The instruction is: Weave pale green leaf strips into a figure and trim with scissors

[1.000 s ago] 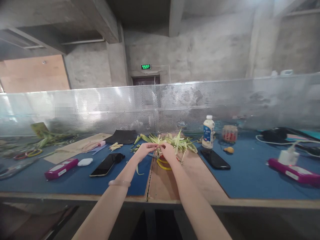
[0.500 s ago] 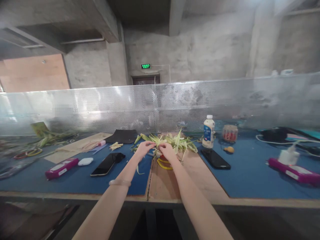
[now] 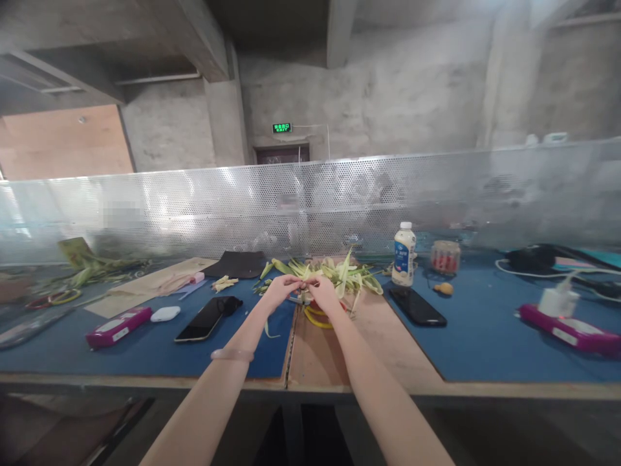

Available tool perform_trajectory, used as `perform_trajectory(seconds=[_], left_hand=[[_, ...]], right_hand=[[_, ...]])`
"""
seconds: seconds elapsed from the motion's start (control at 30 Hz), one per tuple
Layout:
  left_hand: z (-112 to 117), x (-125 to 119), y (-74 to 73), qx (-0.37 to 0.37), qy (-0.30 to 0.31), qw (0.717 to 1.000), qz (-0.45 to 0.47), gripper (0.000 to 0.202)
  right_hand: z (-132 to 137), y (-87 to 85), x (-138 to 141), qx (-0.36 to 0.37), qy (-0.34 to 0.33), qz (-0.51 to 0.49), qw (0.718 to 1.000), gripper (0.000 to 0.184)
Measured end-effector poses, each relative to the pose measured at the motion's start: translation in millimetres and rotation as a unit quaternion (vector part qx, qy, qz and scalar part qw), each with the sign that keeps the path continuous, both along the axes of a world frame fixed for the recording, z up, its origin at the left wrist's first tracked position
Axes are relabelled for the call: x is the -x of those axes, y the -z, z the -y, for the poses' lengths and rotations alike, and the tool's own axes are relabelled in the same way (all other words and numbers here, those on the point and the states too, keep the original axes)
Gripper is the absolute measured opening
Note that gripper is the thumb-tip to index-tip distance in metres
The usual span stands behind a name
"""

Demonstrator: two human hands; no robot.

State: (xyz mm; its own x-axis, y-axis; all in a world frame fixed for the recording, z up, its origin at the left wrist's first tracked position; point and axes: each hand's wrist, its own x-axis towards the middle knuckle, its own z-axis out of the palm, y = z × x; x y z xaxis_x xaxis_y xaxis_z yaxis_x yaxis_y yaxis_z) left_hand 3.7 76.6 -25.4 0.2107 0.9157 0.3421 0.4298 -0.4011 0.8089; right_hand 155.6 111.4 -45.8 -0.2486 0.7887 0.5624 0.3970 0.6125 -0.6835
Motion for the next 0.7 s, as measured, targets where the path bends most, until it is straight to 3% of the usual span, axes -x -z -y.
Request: perform_trajectory(seconds=[0.7], left_hand=[[-11,7,7.6,0.032,-0.043,0.999,-0.005,0.027]], right_hand=[[16,-4.4,8,-0.109,-0.003,0.041,0.993,0.022]])
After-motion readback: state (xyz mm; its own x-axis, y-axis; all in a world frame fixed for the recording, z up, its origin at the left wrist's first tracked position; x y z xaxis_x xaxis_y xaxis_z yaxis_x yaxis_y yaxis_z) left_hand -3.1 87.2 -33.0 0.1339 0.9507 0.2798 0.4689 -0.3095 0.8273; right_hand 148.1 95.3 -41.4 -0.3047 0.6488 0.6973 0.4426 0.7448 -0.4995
